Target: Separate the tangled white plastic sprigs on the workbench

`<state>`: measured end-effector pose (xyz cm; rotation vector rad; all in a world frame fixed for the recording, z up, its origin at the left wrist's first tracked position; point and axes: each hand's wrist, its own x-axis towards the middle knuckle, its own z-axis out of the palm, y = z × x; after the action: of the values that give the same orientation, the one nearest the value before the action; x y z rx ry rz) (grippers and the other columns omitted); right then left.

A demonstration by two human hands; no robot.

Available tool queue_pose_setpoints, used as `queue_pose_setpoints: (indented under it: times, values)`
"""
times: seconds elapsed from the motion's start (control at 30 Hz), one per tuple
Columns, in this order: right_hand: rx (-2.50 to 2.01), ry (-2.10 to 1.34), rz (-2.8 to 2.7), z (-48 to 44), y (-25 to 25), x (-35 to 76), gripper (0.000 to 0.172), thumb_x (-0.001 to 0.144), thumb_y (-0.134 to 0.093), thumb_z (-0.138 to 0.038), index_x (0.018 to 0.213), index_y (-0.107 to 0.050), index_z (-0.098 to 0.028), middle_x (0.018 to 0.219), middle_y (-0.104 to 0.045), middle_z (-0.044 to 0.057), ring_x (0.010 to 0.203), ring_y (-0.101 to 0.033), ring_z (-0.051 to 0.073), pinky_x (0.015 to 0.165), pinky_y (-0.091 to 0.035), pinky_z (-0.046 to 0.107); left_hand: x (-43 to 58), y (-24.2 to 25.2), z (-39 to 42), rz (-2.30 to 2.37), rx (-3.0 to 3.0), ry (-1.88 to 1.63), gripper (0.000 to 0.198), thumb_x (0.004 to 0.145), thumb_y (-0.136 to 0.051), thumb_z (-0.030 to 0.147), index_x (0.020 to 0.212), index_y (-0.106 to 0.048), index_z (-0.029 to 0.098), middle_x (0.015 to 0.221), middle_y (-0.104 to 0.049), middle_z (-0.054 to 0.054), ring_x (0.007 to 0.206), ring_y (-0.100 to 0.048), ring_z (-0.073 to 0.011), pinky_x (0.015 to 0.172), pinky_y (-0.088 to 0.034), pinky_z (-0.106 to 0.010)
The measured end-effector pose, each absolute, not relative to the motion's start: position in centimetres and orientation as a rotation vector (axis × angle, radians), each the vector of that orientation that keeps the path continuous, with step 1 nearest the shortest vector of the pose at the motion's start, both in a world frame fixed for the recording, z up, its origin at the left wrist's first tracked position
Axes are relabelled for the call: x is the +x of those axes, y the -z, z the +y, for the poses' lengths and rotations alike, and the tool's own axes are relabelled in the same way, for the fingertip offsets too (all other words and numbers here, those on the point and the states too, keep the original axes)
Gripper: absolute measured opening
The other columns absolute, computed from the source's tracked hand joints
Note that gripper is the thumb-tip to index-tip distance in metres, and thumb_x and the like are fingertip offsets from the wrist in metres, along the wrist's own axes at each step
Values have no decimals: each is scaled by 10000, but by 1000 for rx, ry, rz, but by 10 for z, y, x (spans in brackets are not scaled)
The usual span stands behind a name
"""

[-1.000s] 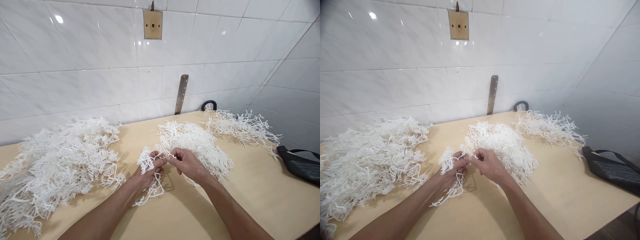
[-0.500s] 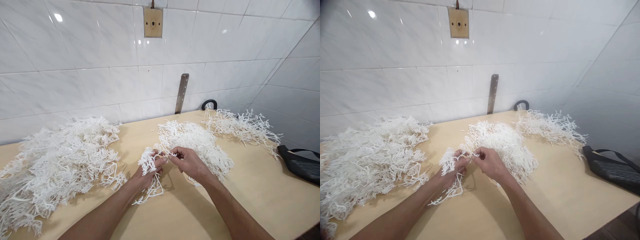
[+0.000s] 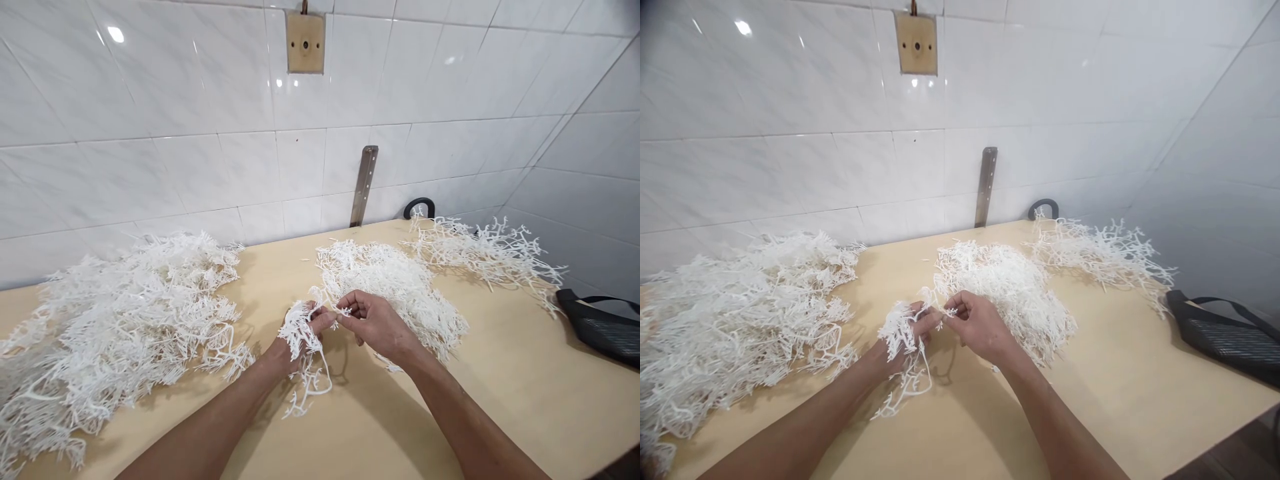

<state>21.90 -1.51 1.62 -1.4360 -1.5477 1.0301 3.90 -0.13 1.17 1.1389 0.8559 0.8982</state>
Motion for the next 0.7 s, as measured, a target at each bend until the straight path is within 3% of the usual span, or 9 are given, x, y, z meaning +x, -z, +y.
queue_pose_setpoints:
  times: [0.23,0.47,0.7]
  values:
    - [-1413,-1011,-1592,-17,-22,222,257,794,-668,-446,857,-675,-198,739,-623,16,590,-526,132,438,-398,220,37,-12,2,875,1186,-906,316,655,-829,433,718,-679,162,506,-524,11,459,-434,-101,467,-295,-240]
    - [-1375,-784,-1787,-20,-30,221,281,892,-556,-429,765,-690,-217,692,-639,8,625,-548,151,557,-417,262,39,-7,4,825,1015,-958,342,657,-835,404,594,-588,176,519,-512,14,490,-463,-100,485,-327,-229]
    - [-1423,-486,-1952,-18,-26,220,303,910,-547,-414,718,-674,-218,749,-670,43,696,-569,185,646,-413,312,37,4,8,819,1102,-956,306,692,-816,397,709,-620,162,554,-557,6,494,-477,-96,489,-331,-222]
